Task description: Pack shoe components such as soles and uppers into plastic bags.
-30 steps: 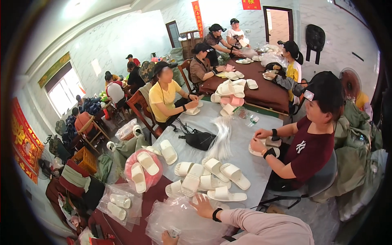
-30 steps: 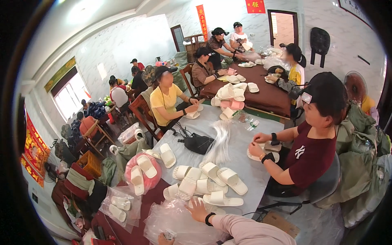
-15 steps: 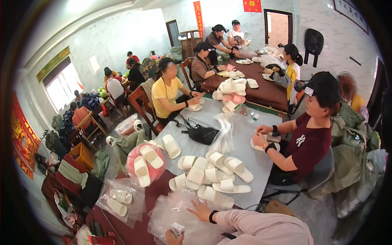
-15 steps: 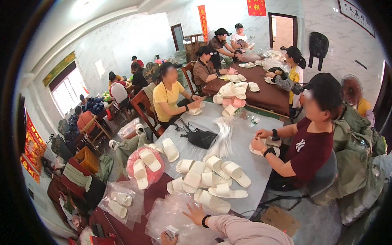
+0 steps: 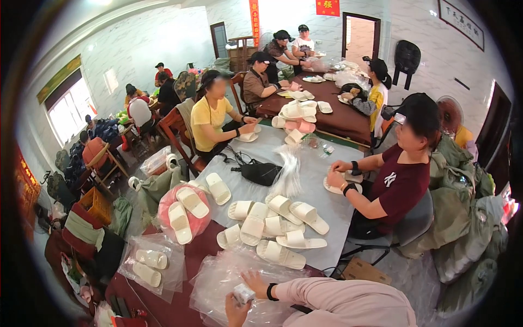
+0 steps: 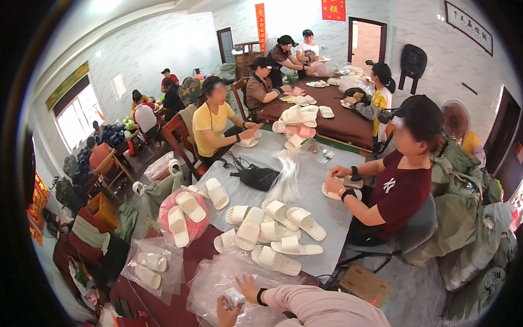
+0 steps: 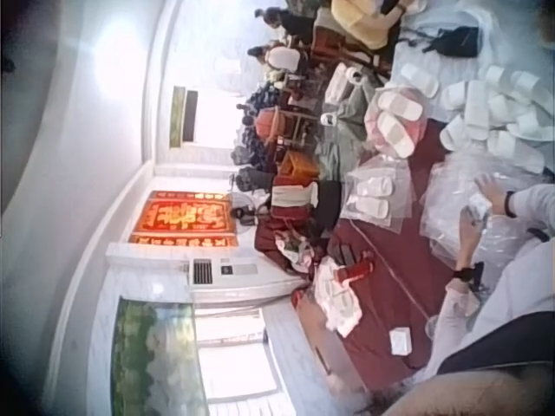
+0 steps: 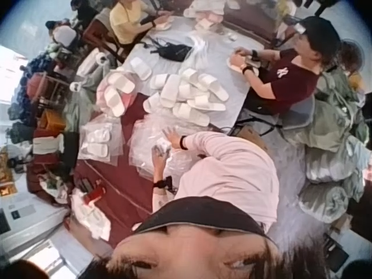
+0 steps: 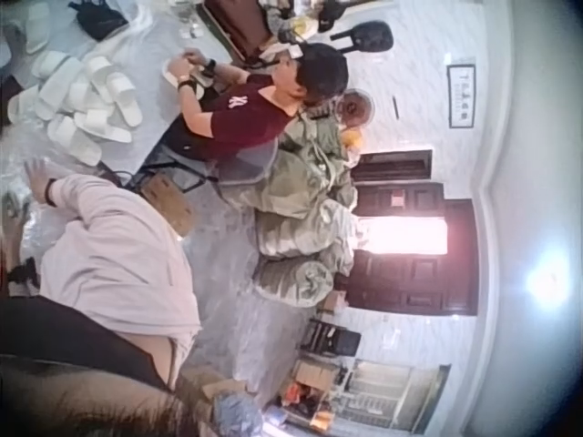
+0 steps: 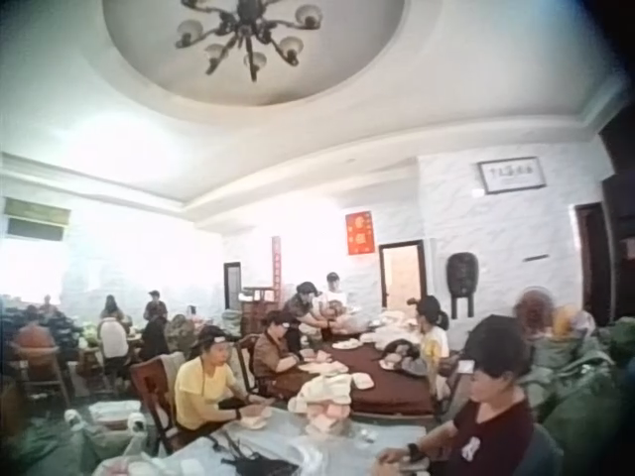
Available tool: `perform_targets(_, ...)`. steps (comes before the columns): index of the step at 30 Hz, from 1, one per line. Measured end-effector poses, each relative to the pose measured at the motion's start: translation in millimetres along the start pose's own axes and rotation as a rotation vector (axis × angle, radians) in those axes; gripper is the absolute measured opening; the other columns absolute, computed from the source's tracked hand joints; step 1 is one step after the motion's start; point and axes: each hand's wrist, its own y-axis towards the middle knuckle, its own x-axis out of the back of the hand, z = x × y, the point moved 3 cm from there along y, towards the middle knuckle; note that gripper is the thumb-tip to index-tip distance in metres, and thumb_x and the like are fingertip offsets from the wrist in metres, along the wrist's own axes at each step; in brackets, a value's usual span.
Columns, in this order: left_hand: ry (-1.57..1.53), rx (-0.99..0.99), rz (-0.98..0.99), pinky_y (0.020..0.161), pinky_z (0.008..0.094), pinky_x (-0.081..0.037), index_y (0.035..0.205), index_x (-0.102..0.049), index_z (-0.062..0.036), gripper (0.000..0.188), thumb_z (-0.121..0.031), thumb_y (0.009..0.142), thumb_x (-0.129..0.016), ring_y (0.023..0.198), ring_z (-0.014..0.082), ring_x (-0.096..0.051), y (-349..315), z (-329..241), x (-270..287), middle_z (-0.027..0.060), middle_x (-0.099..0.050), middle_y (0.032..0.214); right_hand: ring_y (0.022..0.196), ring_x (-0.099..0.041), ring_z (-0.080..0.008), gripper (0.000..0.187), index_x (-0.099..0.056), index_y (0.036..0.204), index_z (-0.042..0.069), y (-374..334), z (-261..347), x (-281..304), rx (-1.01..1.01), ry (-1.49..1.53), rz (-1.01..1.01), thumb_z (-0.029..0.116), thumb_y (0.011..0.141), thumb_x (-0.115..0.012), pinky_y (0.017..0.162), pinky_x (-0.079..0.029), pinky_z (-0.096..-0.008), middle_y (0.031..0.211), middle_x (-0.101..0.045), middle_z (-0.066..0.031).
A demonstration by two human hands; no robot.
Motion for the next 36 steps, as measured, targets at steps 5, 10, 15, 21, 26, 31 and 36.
perform_targets(5,0.186,0.158,-0.072,0.077,0.0383,-0.043,0.100,-0.050,0.0009,0.052,-0.028,0.063,-0.074,0.089,0.0327,-0.054,27,18,-18,0.0175,-0.055,0.093,0.124,-0.027,-0.0420,0.071,-0.033,0.133,0.012,2,-31,-30,0.117,0.146,-0.145,0.027,0.071,-0.062,0.094,-0.026,-0.0600,0.140,-0.024,-0.0182)
perform_targets(10,0.364,0.338,0.007,0.077,0.0431,-0.044,0.105,-0.048,-0.0043,0.057,-0.037,0.065,-0.071,0.093,0.0362,-0.054,43,54,-8,0.0189,-0.055,0.101,0.128,-0.023,-0.0402,0.076,-0.036,0.133,0.026,-12,-43,11,0.166,-0.008,-0.053,0.034,0.065,-0.068,0.097,-0.023,-0.0601,0.142,-0.021,-0.0180)
perform_targets(15,0.504,0.321,-0.117,0.076,0.0444,-0.044,0.109,-0.047,-0.0055,0.060,-0.033,0.062,-0.072,0.093,0.0362,-0.052,50,18,3,0.0167,-0.053,0.103,0.129,-0.022,-0.0391,0.077,-0.034,0.134,0.026,-15,-51,6,0.136,-0.010,-0.016,0.034,0.065,-0.069,0.099,-0.020,-0.0578,0.143,-0.018,-0.0186)
perform_targets(21,0.757,0.292,-0.195,0.079,0.0453,-0.044,0.113,-0.048,-0.0089,0.058,-0.029,0.063,-0.070,0.103,0.0335,-0.047,67,5,23,0.0135,-0.050,0.111,0.130,-0.022,-0.0372,0.074,-0.035,0.134,0.024,-25,-58,9,0.124,0.014,-0.075,0.031,0.068,-0.067,0.101,-0.019,-0.0547,0.143,-0.018,-0.0193)
perform_targets(26,0.839,0.446,-0.137,0.101,0.0518,-0.024,0.132,-0.037,-0.0174,0.064,-0.031,0.075,-0.060,0.128,0.0365,-0.025,63,57,39,0.0180,-0.032,0.136,0.129,-0.025,-0.0323,0.071,-0.037,0.131,0.018,-32,-59,31,0.224,0.064,-0.154,0.028,0.068,-0.068,0.102,-0.022,-0.0504,0.142,-0.022,-0.0173)
perform_targets(31,0.988,0.224,-0.037,0.098,0.0525,-0.027,0.132,-0.036,-0.0135,0.065,-0.021,0.073,-0.060,0.124,0.0399,-0.029,53,16,-16,0.0235,-0.029,0.135,0.126,-0.029,-0.0316,0.062,-0.040,0.129,0.015,-61,-94,35,0.258,0.141,-0.179,0.022,0.072,-0.064,0.100,-0.025,-0.0485,0.139,-0.027,-0.0180)
perform_targets(36,0.770,-0.003,0.119,0.080,0.0494,-0.041,0.120,-0.048,-0.0111,0.051,-0.029,0.073,-0.061,0.099,0.0390,-0.049,-8,-16,-74,0.0209,-0.048,0.112,0.118,-0.037,-0.0331,0.057,-0.042,0.127,0.012,-94,-145,58,0.202,0.245,-0.400,0.022,0.074,-0.061,0.096,-0.029,-0.0452,0.135,-0.032,-0.0179)
